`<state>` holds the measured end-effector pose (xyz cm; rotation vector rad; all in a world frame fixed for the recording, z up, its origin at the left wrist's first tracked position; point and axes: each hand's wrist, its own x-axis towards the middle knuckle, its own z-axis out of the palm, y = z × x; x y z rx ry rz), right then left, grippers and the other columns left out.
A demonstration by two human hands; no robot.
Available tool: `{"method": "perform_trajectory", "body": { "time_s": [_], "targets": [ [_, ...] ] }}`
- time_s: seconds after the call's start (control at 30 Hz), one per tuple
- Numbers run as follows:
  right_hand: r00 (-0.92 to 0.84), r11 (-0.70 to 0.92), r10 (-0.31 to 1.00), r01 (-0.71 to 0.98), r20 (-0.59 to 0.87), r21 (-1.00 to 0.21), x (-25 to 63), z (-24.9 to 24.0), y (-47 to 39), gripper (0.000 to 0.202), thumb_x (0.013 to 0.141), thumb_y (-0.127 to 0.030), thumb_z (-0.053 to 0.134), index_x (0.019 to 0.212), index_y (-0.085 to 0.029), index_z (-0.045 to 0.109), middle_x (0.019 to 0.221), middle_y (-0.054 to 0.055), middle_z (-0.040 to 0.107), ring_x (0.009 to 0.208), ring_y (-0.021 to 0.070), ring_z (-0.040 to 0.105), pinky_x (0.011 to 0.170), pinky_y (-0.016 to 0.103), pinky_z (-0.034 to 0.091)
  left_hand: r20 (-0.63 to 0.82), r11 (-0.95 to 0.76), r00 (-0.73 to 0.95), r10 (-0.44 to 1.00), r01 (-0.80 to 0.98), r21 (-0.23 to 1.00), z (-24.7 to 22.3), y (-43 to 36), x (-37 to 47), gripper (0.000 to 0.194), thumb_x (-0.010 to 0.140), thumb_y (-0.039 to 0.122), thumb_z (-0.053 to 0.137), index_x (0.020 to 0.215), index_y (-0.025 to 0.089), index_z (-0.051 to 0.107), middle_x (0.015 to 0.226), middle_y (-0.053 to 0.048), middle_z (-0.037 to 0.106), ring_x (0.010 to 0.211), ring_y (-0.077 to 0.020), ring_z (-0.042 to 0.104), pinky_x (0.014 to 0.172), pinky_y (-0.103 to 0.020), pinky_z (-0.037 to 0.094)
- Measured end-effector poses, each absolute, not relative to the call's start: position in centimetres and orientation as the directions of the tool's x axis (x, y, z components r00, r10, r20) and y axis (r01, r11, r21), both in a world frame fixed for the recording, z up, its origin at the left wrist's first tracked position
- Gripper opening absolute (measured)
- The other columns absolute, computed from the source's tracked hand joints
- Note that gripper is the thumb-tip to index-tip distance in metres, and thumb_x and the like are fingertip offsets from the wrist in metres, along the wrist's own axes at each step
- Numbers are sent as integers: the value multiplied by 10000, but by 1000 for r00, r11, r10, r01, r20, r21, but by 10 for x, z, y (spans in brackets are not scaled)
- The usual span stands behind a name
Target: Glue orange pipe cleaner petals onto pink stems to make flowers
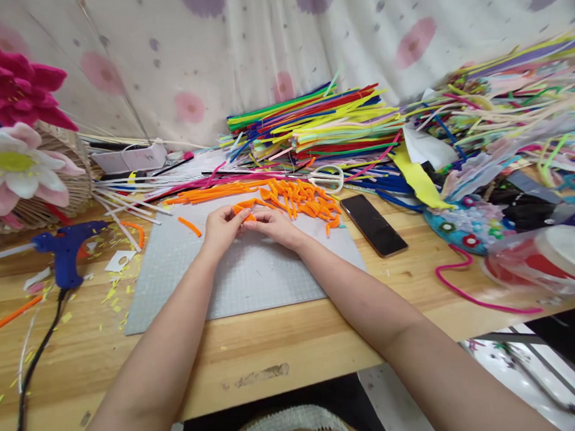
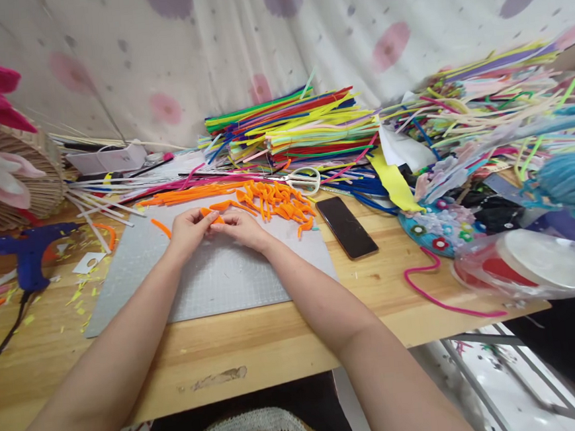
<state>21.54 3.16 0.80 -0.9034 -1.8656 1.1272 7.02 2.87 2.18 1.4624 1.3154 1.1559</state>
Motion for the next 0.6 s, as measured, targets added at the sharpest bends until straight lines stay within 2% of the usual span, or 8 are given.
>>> {"method": "perform_trajectory", "body": {
  "time_s": [0.1, 0.17, 0.23, 0.33, 0.43, 0.53, 0.6],
  "targets": [
    [-476, 335, 849, 148, 231, -930, 214, 9, 31, 330, 752, -459, 538, 708, -151, 650, 736, 12, 604, 736, 125, 515, 716, 254, 394, 3, -8, 52, 999, 106, 994, 20, 29, 71, 298, 615, 444, 637, 593, 156, 563, 483, 16, 499, 406, -78, 400, 420, -215, 318],
    [-479, 315, 852, 147, 211, -938, 213, 8, 32, 311, 747, -443, 543, 712, -153, 647, 723, 4, 603, 723, 121, 517, 697, 245, 393, 36, -46, 58, 998, 178, 983, 19, 30, 70, 272, 611, 417, 643, 572, 162, 556, 474, 19, 491, 412, -84, 398, 426, -219, 301],
    [-459, 296, 868, 177, 187, -939, 213, 6, 33, 282, 744, -414, 545, 677, -154, 632, 683, -8, 585, 694, 117, 507, 664, 239, 389, 141, -152, 55, 988, 326, 933, 21, 30, 69, 229, 628, 364, 632, 536, 171, 549, 480, 18, 482, 455, -95, 409, 459, -224, 300],
    [-407, 300, 894, 241, 184, -923, 211, 2, 35, 239, 729, -333, 556, 575, -151, 577, 618, -21, 543, 648, 108, 481, 633, 232, 377, 336, -338, 106, 936, 533, 776, 27, 27, 70, 178, 655, 286, 600, 517, 185, 549, 554, -1, 503, 572, -125, 451, 546, -235, 328],
    [-351, 304, 914, 265, 202, -915, 211, 2, 35, 220, 734, -279, 542, 557, -148, 550, 594, -23, 515, 633, 100, 460, 633, 227, 370, 436, -422, 130, 891, 594, 685, 30, 23, 73, 164, 682, 277, 577, 545, 191, 555, 618, -21, 518, 654, -148, 476, 609, -249, 349],
    [-388, 346, 889, 220, 243, -912, 214, 5, 34, 178, 734, -296, 556, 633, -151, 573, 653, -18, 523, 676, 103, 461, 656, 224, 370, 416, -346, -17, 909, 525, 778, 28, 22, 76, 208, 689, 317, 583, 541, 183, 527, 579, -8, 490, 599, -128, 453, 574, -242, 355],
    [-435, 373, 862, 199, 259, -906, 217, 8, 34, 183, 732, -327, 570, 666, -157, 583, 698, -13, 535, 710, 108, 469, 678, 226, 373, 261, -221, -73, 962, 346, 912, 25, 24, 75, 228, 679, 364, 595, 567, 176, 533, 549, 7, 488, 514, -101, 423, 500, -229, 346]
  ]
}}
